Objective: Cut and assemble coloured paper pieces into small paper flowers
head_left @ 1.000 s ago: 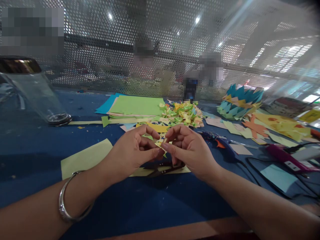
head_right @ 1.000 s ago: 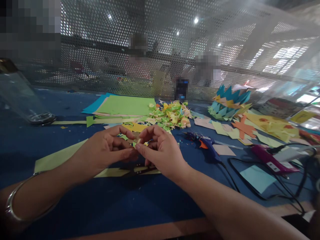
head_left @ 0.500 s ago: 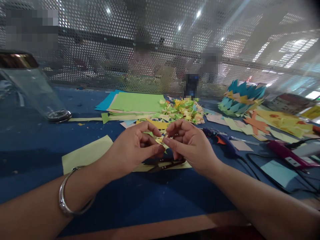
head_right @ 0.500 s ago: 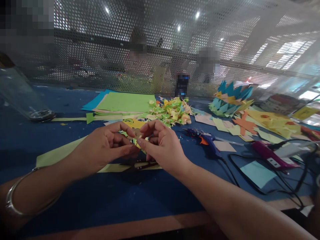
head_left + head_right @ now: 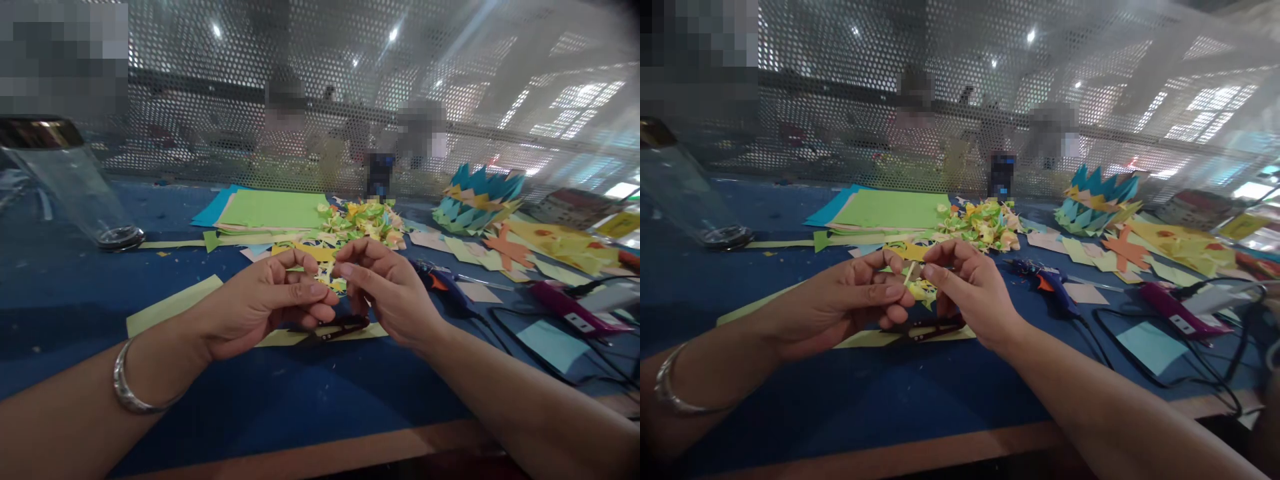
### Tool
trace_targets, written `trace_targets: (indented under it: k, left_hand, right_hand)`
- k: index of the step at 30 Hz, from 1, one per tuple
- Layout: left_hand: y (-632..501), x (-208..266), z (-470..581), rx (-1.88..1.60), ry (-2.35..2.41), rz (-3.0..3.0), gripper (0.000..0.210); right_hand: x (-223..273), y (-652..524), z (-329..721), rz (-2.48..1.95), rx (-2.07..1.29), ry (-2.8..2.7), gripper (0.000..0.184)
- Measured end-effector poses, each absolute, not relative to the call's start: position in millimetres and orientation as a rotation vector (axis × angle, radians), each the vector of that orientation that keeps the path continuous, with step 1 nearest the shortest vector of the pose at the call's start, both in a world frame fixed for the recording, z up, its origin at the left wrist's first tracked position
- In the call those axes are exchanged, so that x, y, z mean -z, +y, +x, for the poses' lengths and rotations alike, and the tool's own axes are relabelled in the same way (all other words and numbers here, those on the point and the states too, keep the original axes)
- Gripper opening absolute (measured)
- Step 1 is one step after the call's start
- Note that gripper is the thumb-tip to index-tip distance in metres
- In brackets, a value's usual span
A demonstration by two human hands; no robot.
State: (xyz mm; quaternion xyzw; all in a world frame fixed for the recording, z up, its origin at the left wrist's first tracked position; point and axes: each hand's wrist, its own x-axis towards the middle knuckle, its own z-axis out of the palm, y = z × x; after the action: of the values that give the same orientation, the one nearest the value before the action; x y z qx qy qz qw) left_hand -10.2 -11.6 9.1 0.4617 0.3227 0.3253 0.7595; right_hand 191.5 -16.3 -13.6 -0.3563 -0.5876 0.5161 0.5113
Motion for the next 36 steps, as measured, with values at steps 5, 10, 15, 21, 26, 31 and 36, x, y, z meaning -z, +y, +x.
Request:
trace_targets:
  k: [5, 10, 15, 21, 26, 31, 36]
  left_hand:
    - [-10.7, -9.0, -11.0, -0.674, 0.643, 0.926, 0.029]
    - [-11.7, -4.6, -12.0, -0.614, 0.595, 0.943, 0.03]
    - [-14.0, -6.2, -11.0, -0.589, 0.569, 0.926, 0.024]
    - [-15.1, -6.7, -11.1, -0.597, 0.547, 0.939, 0.017]
    - [-14.0, -4.8, -12.7, -0.562, 0.534, 0.979, 0.011]
    - [-8.4, -7.7, -16.6, -0.523, 0.647, 1.181, 0.015]
    - [-7.3, -9.8, -17.0, -0.617, 0.84, 1.557, 0.021]
  right_hand:
    - [9.7, -19.6, 191.0, -0.747, -1.474, -1.457, 0.018]
    - [8.9, -20.9, 193.3, -0.658, -1.551, -1.455, 0.016]
    - [9.9, -21.0, 194.7, -0.626, -1.558, -1.458, 0.015]
    - [8.1, -21.4, 194.2, -0.665, -1.525, -1.452, 0.016]
    - [8.5, -20.7, 195.0, -0.718, -1.509, -1.468, 0.018]
    - [8.9, -17.8, 196.9, -0.764, -1.439, -1.513, 0.019]
    - [8.8, -15.0, 197.6, -0.848, -1.331, -1.597, 0.022]
